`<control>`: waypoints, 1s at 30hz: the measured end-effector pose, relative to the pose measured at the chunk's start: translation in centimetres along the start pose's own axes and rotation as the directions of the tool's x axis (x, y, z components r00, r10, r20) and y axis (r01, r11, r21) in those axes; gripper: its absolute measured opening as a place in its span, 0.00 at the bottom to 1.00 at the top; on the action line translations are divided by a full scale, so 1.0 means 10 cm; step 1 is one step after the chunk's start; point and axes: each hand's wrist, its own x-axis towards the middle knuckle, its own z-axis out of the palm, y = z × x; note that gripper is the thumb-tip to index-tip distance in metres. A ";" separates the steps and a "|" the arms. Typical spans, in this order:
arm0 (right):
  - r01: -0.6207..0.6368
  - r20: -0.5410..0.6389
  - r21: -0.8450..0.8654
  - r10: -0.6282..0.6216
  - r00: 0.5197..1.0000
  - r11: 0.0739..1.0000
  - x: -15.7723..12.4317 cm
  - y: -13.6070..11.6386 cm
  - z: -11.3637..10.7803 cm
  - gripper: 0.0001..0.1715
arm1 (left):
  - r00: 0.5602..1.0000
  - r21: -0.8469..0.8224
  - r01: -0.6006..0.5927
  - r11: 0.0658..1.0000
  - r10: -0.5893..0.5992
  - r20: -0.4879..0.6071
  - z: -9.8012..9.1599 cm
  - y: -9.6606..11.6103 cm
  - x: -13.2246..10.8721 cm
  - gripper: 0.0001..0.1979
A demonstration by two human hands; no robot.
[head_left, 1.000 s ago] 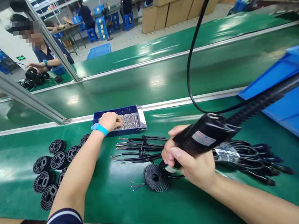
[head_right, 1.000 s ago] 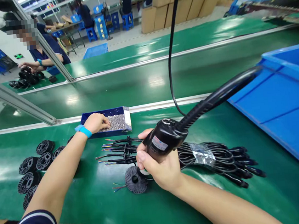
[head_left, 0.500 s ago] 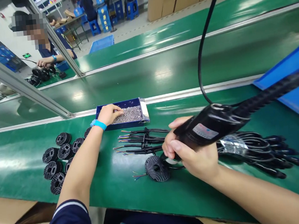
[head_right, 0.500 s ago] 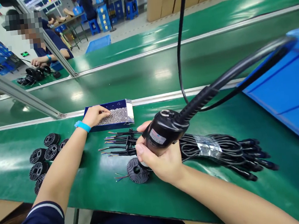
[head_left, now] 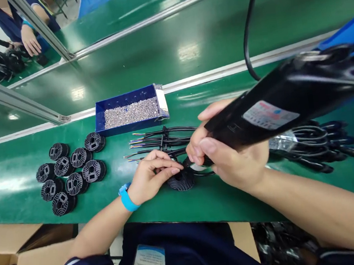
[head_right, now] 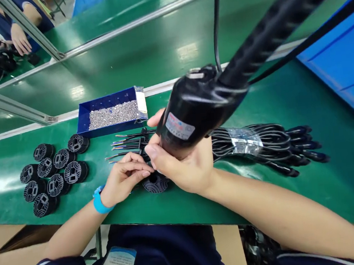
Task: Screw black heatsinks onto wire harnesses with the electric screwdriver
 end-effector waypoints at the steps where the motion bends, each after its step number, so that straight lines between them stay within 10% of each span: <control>1: -0.002 -0.006 0.010 0.002 1.000 1.000 0.00 0.00 0.00 0.15 | 1.000 0.012 0.005 1.000 -0.005 -0.030 0.04 -0.04 -0.01 0.15; 10: 0.025 -0.072 0.001 -0.025 0.997 1.000 0.05 -0.04 0.05 0.14 | 0.987 0.212 0.014 0.977 0.021 -0.161 0.20 -0.17 -0.06 0.14; 30: 0.004 -0.048 -0.019 -0.005 0.999 1.000 0.04 -0.07 0.04 0.13 | 0.997 0.227 0.001 0.974 0.016 -0.071 0.14 -0.16 -0.01 0.14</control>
